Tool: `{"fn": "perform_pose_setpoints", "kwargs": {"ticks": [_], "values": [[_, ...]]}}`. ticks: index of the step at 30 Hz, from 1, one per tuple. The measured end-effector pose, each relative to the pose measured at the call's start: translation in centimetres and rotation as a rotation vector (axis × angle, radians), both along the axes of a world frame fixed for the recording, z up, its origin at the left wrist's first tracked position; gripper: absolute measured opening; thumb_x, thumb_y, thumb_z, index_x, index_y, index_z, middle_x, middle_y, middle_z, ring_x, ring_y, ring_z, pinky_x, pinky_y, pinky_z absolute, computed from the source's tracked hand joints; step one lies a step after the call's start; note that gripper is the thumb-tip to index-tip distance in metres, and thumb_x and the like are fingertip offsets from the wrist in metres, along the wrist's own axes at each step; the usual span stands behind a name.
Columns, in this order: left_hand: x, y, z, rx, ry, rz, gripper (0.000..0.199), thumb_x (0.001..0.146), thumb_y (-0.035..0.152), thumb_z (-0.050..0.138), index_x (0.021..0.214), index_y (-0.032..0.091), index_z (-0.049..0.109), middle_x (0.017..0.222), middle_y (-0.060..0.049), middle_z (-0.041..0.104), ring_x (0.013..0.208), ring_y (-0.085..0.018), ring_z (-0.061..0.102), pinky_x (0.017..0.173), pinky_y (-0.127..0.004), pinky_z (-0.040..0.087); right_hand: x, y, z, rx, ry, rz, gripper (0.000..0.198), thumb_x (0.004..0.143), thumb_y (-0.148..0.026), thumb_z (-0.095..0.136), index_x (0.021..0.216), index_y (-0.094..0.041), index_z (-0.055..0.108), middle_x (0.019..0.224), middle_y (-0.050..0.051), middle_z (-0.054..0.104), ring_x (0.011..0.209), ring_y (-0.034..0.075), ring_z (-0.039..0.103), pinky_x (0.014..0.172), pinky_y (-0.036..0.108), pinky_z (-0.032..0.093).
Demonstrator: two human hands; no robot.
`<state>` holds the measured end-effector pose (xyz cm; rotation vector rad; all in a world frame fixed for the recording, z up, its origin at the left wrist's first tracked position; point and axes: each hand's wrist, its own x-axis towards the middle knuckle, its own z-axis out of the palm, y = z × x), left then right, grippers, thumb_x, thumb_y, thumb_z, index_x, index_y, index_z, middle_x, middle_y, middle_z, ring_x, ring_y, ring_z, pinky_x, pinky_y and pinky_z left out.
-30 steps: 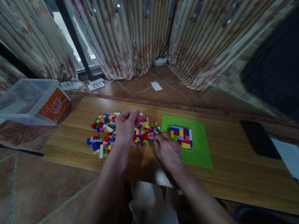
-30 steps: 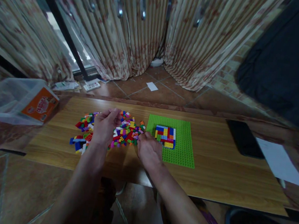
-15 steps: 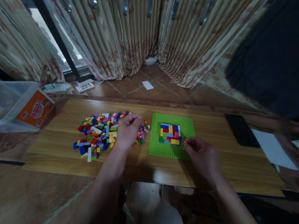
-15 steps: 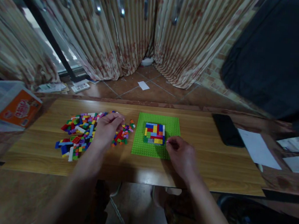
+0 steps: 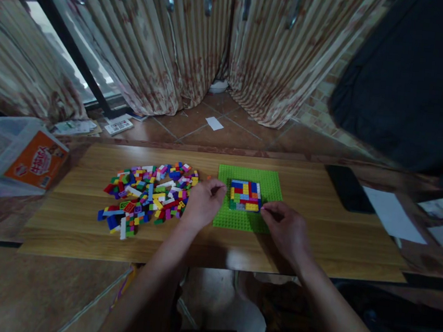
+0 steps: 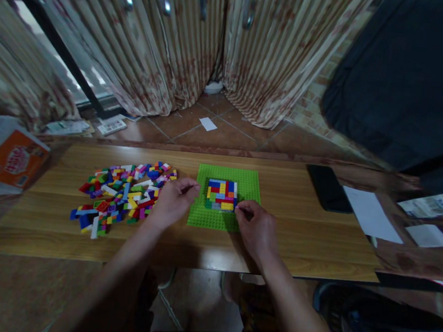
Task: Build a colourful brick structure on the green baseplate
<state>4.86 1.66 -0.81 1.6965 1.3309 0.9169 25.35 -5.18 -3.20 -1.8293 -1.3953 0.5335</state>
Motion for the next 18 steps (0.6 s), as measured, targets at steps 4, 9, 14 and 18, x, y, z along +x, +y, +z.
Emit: {"fn": "perform_pose_setpoints", "kwargs": {"ticks": [4, 9, 14, 18], "values": [[0.20, -0.16, -0.03, -0.005, 0.056, -0.026, 0.020, 0.083, 0.021, 0.052, 0.076, 0.015, 0.069, 0.064, 0.001, 0.062, 0.059, -0.011, 0.053, 0.056, -0.021, 0.038, 0.06, 0.14, -0.18, 0.000, -0.033, 0.011, 0.016, 0.077, -0.036, 0.064, 0.078, -0.020, 0.069, 0.077, 0.005, 0.073, 0.070, 0.020, 0.067, 0.067, 0.032, 0.049], [0.27, -0.28, -0.06, -0.015, 0.119, -0.039, 0.019, 0.085, 0.020, 0.051, 0.081, 0.015, 0.069, 0.070, -0.001, 0.067, 0.063, -0.013, 0.059, 0.061, -0.022, 0.042, 0.19, 0.43, -0.40, 0.001, -0.004, 0.034, 0.018, 0.075, -0.038, 0.067, 0.077, -0.020, 0.068, 0.078, 0.005, 0.074, 0.072, 0.021, 0.068, 0.069, 0.033, 0.050], [0.28, -0.36, -0.16, 0.019, 0.158, -0.047, 0.020, 0.085, 0.018, 0.050, 0.084, 0.017, 0.070, 0.075, -0.002, 0.071, 0.069, -0.014, 0.062, 0.064, -0.022, 0.044, 0.47, 0.68, -0.36, -0.011, 0.009, 0.077, 0.018, 0.074, -0.039, 0.068, 0.075, -0.020, 0.067, 0.075, 0.004, 0.072, 0.071, 0.021, 0.067, 0.067, 0.033, 0.049], [0.39, -0.44, -0.24, 0.032, 0.180, -0.054, 0.020, 0.085, 0.017, 0.050, 0.083, 0.017, 0.070, 0.074, -0.002, 0.070, 0.069, -0.014, 0.063, 0.063, -0.022, 0.044, 0.80, 0.84, -0.41, -0.030, 0.010, 0.112, 0.020, 0.074, -0.040, 0.069, 0.075, -0.021, 0.067, 0.076, 0.004, 0.072, 0.071, 0.021, 0.066, 0.067, 0.033, 0.049]]}}
